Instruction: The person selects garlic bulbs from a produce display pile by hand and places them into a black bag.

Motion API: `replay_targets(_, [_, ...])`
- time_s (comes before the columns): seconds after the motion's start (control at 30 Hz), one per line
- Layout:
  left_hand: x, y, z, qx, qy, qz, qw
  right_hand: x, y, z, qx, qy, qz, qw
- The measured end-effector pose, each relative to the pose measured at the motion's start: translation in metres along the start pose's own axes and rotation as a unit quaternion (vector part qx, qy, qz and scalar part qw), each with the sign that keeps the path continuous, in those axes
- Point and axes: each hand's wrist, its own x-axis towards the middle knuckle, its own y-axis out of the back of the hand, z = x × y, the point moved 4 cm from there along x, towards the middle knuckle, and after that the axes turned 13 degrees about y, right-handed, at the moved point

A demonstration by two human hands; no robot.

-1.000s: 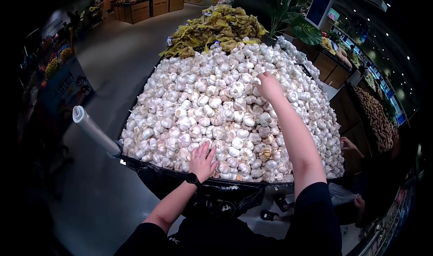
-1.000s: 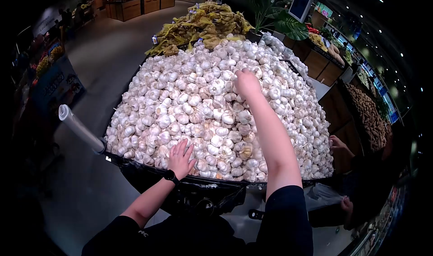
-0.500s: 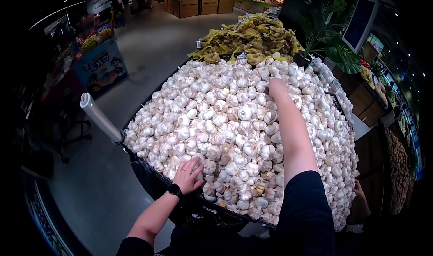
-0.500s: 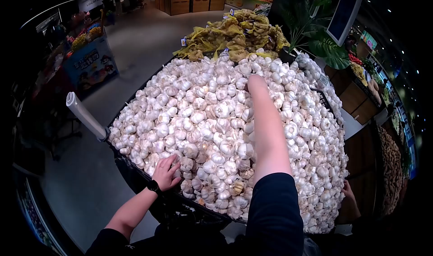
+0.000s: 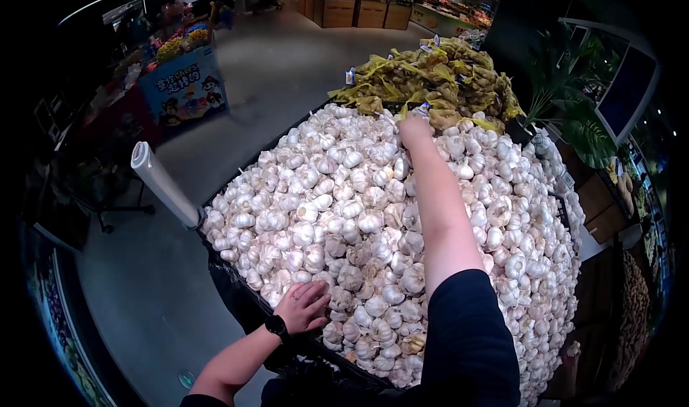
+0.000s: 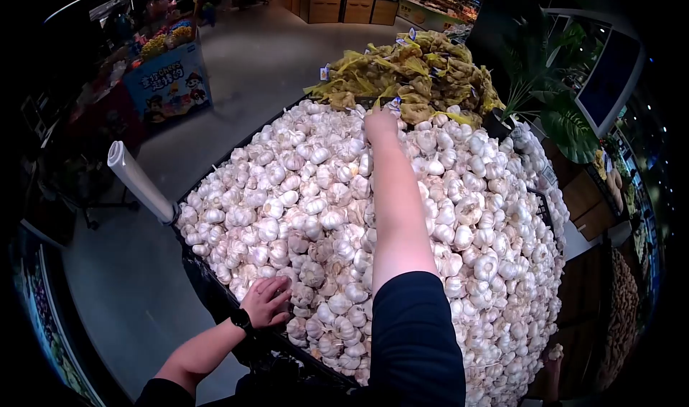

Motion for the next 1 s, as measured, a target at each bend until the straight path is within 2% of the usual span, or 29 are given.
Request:
replay_targets(0.03, [-0.001,0.001,0.0,0.001,-0.001,0.002,1.0,0.006,-0.01,-0.002,-0.052,0.042,-0.077,0.995])
replay_targets(0.07, [0.001,0.002,0.0,0.003,-0.001,0.004,1.0,0.013,-0.014,-0.002,-0.051,0.044,-0.074,0.995])
replay_targets(0.13, [0.002,0.001,-0.001,0.006,0.001,0.006,1.0,0.022,-0.027,-0.004,-0.005,0.026,-0.15,0.988])
replay_targets(0.2, [-0.003,0.002,0.002,0.001,0.003,0.0,1.0,0.02,-0.023,-0.004,0.016,0.042,-0.155,0.987])
replay_targets(0.27, [0.002,0.003,0.001,0.005,-0.001,0.013,1.0,0.018,-0.013,0.009,0.126,-0.005,-0.188,0.974])
replay_targets(0.3, [0.001,0.003,0.001,0.011,0.0,0.014,1.0,0.013,-0.009,0.019,0.134,-0.004,-0.135,0.982])
replay_targets(0.37, [0.002,0.003,0.001,0.011,0.001,0.012,1.0,0.012,-0.023,0.051,0.253,-0.038,-0.09,0.962])
replay_targets(0.4, [0.001,0.003,0.0,0.011,0.003,0.008,1.0,-0.001,-0.005,0.083,0.265,-0.115,0.039,0.957])
replay_targets(0.43, [0.001,0.003,-0.001,0.008,0.004,0.009,1.0,-0.011,0.003,0.095,0.256,-0.159,0.034,0.953])
replay_targets(0.47, [0.002,0.002,-0.001,0.006,0.003,0.005,1.0,-0.016,-0.002,0.106,0.255,-0.158,0.032,0.953])
replay_targets(0.53, [0.0,0.002,-0.001,0.0,0.001,-0.003,1.0,-0.029,-0.022,0.119,0.218,-0.124,-0.009,0.968])
replay_targets(0.57, [0.001,0.001,-0.001,0.002,-0.001,-0.004,1.0,-0.035,-0.018,0.114,0.265,-0.103,-0.058,0.957])
replay_targets(0.6, [0.001,0.001,-0.002,0.006,-0.002,-0.003,1.0,-0.039,-0.022,0.111,0.264,-0.104,-0.059,0.957])
replay_targets(0.67, [0.002,0.0,-0.002,0.005,-0.003,-0.007,1.0,-0.043,-0.03,0.092,0.228,-0.004,-0.118,0.966])
replay_targets(0.7, [0.001,0.001,-0.002,0.004,-0.003,-0.009,1.0,-0.044,-0.018,0.08,0.223,-0.003,-0.135,0.965])
replay_targets(0.8, [0.0,0.001,-0.002,0.002,0.006,-0.017,1.0,-0.042,-0.016,0.07,0.191,-0.042,-0.153,0.969])
replay_targets(0.87, [-0.001,0.0,-0.003,0.004,0.005,-0.013,1.0,-0.045,-0.014,0.065,0.251,-0.104,-0.153,0.95])
replay_targets(0.93, [0.0,-0.001,-0.003,0.004,0.004,-0.008,1.0,-0.043,-0.018,0.065,0.193,-0.041,-0.093,0.976])
replay_targets(1.0, [-0.001,-0.001,-0.003,0.008,0.001,-0.008,1.0,-0.039,-0.005,0.058,0.258,-0.093,-0.08,0.958])
